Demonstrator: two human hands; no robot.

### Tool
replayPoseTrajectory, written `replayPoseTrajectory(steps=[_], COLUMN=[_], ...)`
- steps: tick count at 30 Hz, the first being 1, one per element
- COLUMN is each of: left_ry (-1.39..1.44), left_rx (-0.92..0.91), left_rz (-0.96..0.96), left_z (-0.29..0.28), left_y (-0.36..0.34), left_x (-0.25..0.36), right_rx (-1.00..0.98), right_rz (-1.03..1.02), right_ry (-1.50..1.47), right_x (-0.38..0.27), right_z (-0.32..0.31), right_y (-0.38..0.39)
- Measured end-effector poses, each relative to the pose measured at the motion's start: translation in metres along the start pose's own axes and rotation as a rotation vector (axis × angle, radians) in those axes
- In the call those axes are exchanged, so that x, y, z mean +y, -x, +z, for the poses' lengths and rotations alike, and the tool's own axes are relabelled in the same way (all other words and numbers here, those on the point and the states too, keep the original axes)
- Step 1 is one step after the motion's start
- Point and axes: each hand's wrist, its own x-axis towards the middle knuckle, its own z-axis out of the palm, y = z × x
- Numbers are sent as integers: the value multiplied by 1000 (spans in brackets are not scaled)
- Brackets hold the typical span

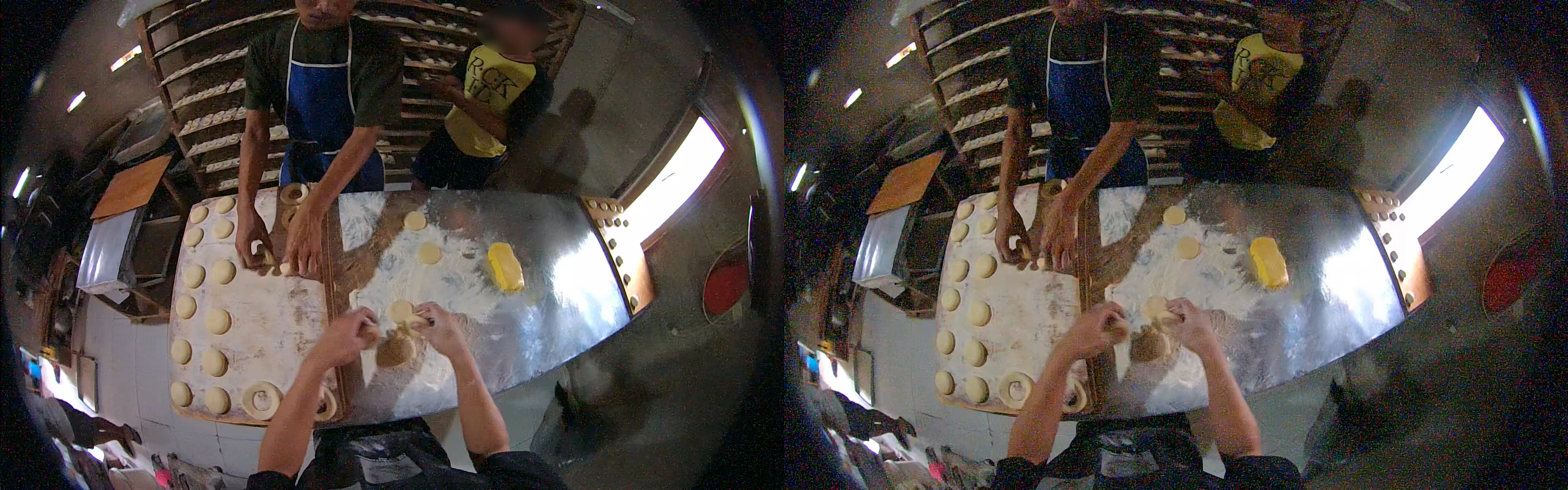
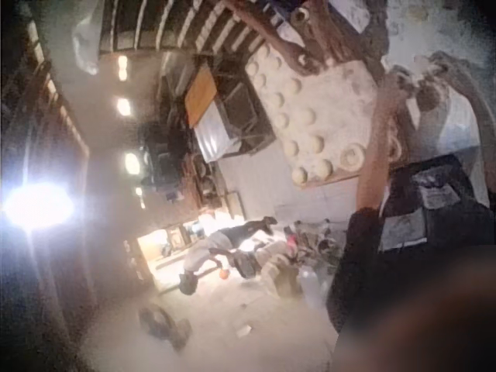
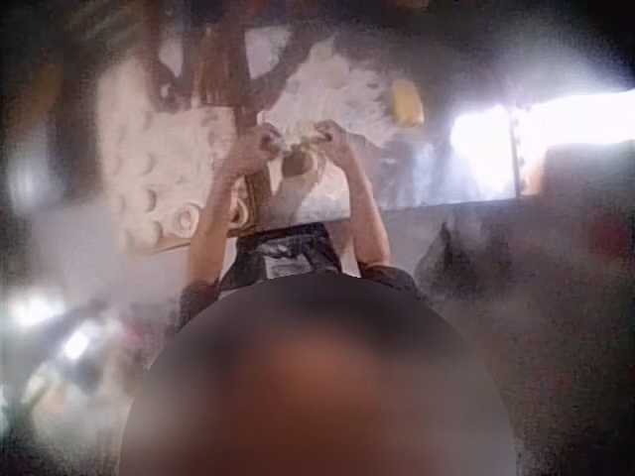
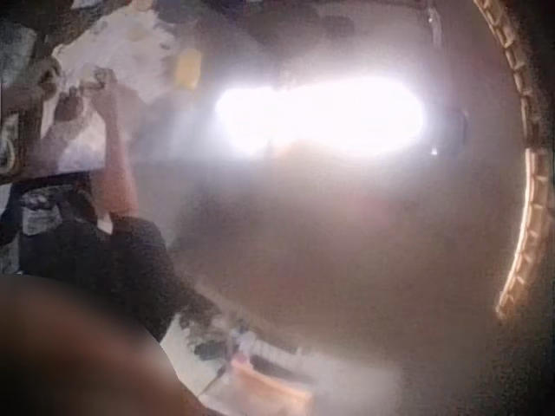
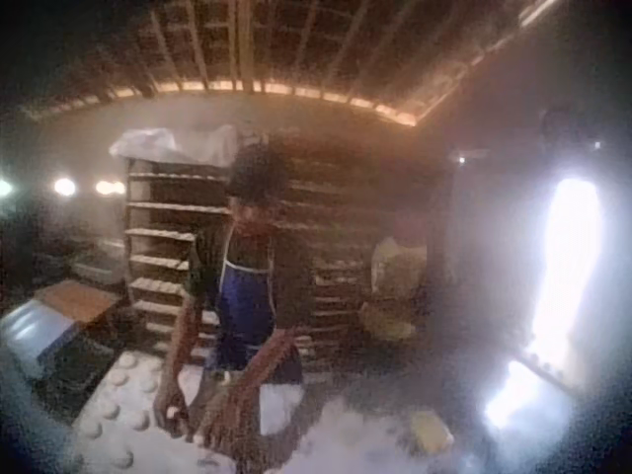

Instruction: The person shapes dough balls into rings by hand and places them on a wooden tray. Two coworkers also shape dough at the same table. The person continues forming rings and arranging them in rows on the tray.

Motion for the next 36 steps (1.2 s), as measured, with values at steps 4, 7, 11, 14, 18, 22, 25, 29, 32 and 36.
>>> replayPoseTrajectory(steps=[4,7,11,14,18,22,25,29,32,36], left_ry=[-491,-750,-524,-184,88,122,-166,-79,546,367], left_rx=[56,188,152,150,225,428,592,778,621,666], left_rz=[-46,-212,-396,-382,-430,-189,-83,-52,-54,-170], left_z=[80,86,92,99,88,107,124,109,93,83], left_y=[-32,-34,-44,-51,-54,-47,-57,-34,-10,14], left_x=[-30,2,57,77,122,117,109,94,111,101], right_rx=[43,155,-163,-281,-314,180,34,-557,-614,-270], right_rz=[-125,-291,-131,-126,-183,-604,-165,-166,11,-419], right_ry=[873,961,455,121,-21,315,-692,-951,-1292,-515], right_x=[48,54,47,21,-15,-12,8,-8,-20,-46], right_z=[-37,-43,-52,-70,-90,-48,-22,-34,-24,15], right_y=[-26,-29,-35,-29,-13,-19,-40,-6,-5,2])
